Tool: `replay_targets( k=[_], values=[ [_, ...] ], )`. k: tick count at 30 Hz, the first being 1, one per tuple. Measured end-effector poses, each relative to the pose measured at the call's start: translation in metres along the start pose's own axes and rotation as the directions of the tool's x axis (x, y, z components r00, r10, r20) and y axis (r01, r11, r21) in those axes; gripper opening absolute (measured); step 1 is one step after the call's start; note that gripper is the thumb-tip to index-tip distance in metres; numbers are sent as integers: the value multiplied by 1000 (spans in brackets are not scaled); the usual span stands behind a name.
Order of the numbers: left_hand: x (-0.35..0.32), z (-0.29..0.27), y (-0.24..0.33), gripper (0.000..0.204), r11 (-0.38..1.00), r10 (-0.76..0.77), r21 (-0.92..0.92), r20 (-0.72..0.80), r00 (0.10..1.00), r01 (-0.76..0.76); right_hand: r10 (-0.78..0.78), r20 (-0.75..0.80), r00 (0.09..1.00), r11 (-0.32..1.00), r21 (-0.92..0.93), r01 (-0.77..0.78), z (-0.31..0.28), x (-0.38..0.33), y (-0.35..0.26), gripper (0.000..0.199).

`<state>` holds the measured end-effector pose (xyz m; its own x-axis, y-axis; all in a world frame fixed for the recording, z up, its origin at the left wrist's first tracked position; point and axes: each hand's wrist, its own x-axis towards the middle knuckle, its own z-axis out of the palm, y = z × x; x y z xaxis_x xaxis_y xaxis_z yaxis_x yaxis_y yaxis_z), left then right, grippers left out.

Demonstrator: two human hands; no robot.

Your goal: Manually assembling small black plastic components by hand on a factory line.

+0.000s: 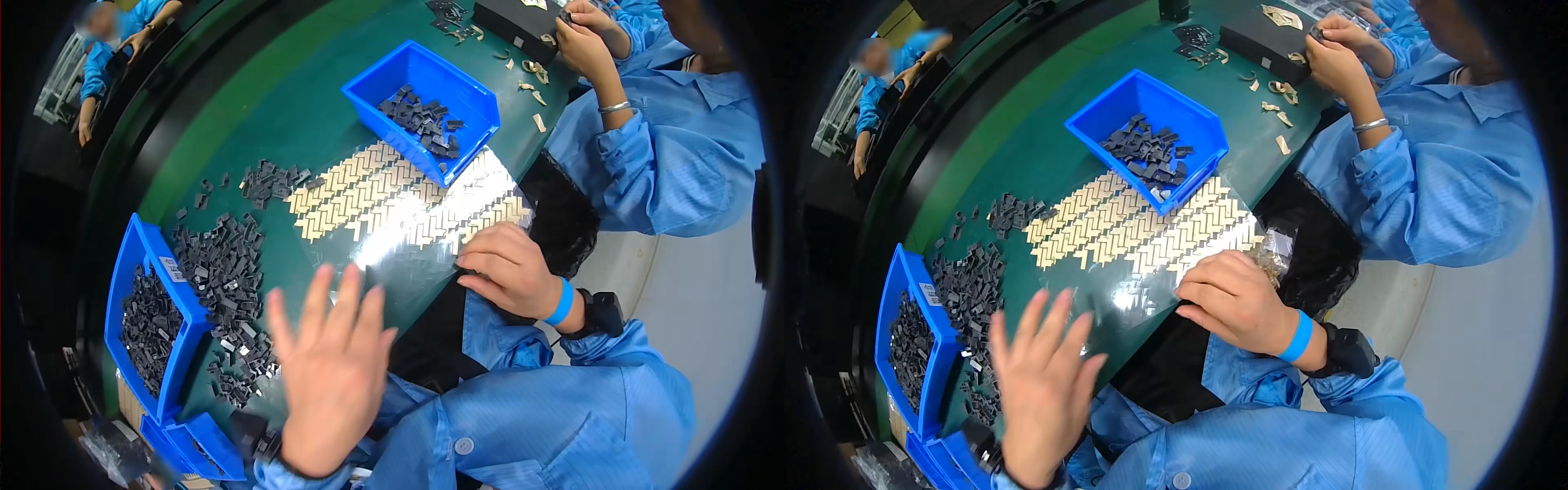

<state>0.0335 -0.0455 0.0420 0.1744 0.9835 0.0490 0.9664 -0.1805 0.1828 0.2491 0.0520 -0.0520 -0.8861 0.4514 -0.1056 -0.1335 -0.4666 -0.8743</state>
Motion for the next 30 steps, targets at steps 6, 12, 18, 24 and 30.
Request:
replay_targets(
  k=[6, 12, 18, 24, 30],
  values=[
    [52, 58, 8, 50, 971, 104, -210, -62, 993, -115, -13, -26, 1000, 999, -32, 12, -3, -1, 0, 18],
    [68, 99, 8, 49, 967, 117, -222, -57, 991, -127, -26, 192, 981, 999, 45, 18, -20, 6, -2, 18],
    [71, 92, 9, 43, 927, 116, -342, -139, 984, -157, -71, 567, 820, 984, 172, -34, -13, 5, -21, 17],
    [72, 102, 6, 35, 945, 84, -293, -210, 974, -144, -24, 634, 773, 983, 154, -95, -14, 16, -18, 17],
    [75, 104, 10, 26, 944, 61, -306, -201, 978, -122, 17, 670, 742, 990, 94, -107, -2, 17, -22, 16]
  ],
)
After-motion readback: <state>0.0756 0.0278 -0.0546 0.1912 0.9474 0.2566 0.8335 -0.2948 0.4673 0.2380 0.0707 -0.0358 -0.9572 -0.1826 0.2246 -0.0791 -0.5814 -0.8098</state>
